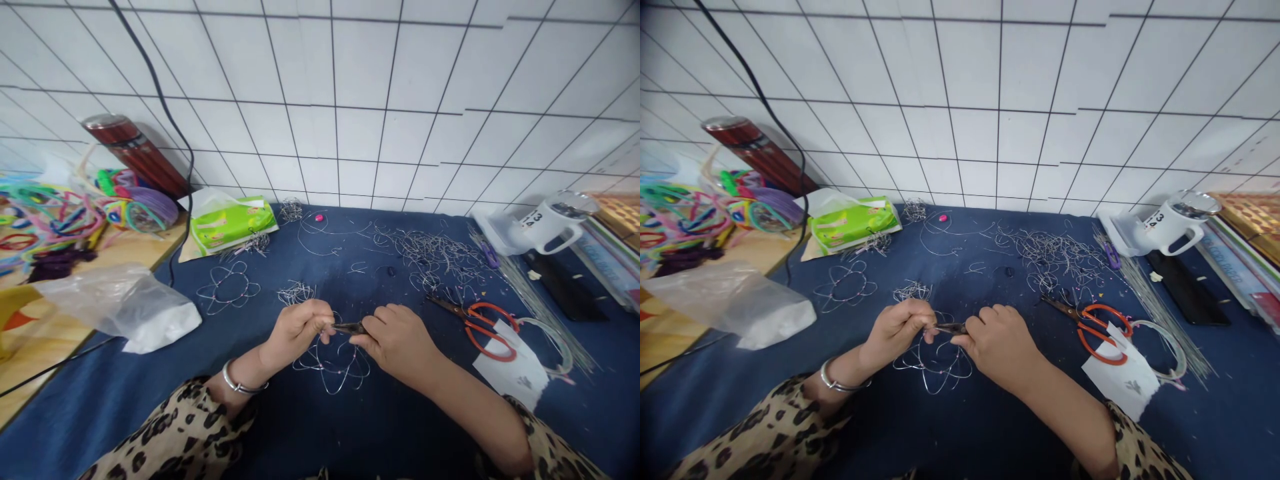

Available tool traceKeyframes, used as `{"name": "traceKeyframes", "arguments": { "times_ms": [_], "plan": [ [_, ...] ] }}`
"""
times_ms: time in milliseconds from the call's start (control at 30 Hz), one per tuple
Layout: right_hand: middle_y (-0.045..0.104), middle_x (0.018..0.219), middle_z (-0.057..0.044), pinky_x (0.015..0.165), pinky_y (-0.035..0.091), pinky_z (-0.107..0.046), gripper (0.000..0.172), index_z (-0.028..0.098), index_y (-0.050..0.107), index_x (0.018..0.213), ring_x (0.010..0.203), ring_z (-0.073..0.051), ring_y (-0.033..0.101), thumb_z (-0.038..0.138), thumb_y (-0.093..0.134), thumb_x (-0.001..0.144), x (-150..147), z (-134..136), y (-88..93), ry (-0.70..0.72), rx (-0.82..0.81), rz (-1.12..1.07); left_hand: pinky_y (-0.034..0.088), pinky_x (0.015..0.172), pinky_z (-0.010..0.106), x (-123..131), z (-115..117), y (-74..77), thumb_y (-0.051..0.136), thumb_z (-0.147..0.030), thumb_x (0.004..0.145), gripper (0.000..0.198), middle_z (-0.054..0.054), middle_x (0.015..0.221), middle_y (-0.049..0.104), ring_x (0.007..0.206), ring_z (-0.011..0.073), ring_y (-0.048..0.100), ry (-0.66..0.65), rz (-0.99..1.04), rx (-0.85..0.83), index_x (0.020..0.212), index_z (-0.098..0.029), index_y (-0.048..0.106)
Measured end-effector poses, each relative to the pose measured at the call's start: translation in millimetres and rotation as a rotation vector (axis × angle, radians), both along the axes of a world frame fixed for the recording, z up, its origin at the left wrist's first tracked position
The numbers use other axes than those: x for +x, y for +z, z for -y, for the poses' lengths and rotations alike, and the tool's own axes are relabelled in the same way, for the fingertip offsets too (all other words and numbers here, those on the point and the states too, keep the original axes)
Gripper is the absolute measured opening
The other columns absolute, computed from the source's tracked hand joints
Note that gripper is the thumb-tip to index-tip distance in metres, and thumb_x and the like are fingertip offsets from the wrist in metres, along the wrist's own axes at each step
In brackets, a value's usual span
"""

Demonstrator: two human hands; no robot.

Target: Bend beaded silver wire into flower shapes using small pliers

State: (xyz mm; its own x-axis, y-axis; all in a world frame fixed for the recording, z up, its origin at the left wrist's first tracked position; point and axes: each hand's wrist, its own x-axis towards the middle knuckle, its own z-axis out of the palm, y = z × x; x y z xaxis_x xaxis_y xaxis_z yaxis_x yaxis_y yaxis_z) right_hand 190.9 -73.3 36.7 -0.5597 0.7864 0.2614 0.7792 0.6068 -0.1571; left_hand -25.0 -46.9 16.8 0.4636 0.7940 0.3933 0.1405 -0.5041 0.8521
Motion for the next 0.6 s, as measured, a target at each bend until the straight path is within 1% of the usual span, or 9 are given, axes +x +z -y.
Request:
{"name": "traceKeyframes", "arguments": {
  "times_ms": [133, 267, 433, 600],
  "plan": [
    [0.052, 0.066, -0.002, 0.06, 0.026, -0.028, 0.041, 0.017, 0.057, 0.072, 0.062, -0.013, 0.041, 0.048, 0.035, 0.089, -0.4, 0.4, -0.6, -0.008, -0.014, 0.009, 0.049, 0.052, 0.019, -1.1, -1.1, 0.1, 0.044, -0.013, 0.088, 0.01, 0.0, 0.063, 0.06, 0.052, 0.007, 0.059, -0.01, -0.011, 0.019, 0.083, -0.014, 0.053],
    [0.052, 0.066, -0.002, 0.06, 0.027, -0.028, 0.041, 0.018, 0.057, 0.072, 0.063, -0.014, 0.042, 0.048, 0.035, 0.089, -0.5, -1.3, -3.1, -0.02, -0.021, 0.023, 0.049, 0.054, 0.019, -2.6, -3.6, -1.9, 0.044, -0.013, 0.088, 0.01, 0.0, 0.063, 0.061, 0.053, 0.0072, 0.06, -0.01, -0.057, -0.001, 0.084, -0.014, 0.053],
    [0.053, 0.066, -0.003, 0.061, 0.027, -0.028, 0.042, 0.018, 0.058, 0.072, 0.063, -0.014, 0.044, 0.049, 0.035, 0.088, 1.4, -4.0, -8.3, -0.045, -0.018, 0.037, 0.049, 0.056, 0.02, -1.1, -6.3, -4.6, 0.045, -0.018, 0.089, 0.011, 0.0, 0.065, 0.062, 0.056, 0.0084, 0.062, 0.006, -0.124, -0.111, 0.083, -0.014, 0.053],
    [0.054, 0.065, -0.004, 0.063, 0.03, -0.027, 0.043, 0.017, 0.057, 0.07, 0.064, -0.014, 0.047, 0.049, 0.037, 0.088, 3.5, -6.6, -13.1, -0.113, -0.009, 0.019, 0.051, 0.062, 0.023, 3.9, -7.9, -4.1, 0.047, -0.025, 0.088, 0.011, 0.0, 0.069, 0.064, 0.062, 0.0104, 0.063, 0.045, -0.101, -0.283, 0.088, -0.014, 0.051]
  ]
}}
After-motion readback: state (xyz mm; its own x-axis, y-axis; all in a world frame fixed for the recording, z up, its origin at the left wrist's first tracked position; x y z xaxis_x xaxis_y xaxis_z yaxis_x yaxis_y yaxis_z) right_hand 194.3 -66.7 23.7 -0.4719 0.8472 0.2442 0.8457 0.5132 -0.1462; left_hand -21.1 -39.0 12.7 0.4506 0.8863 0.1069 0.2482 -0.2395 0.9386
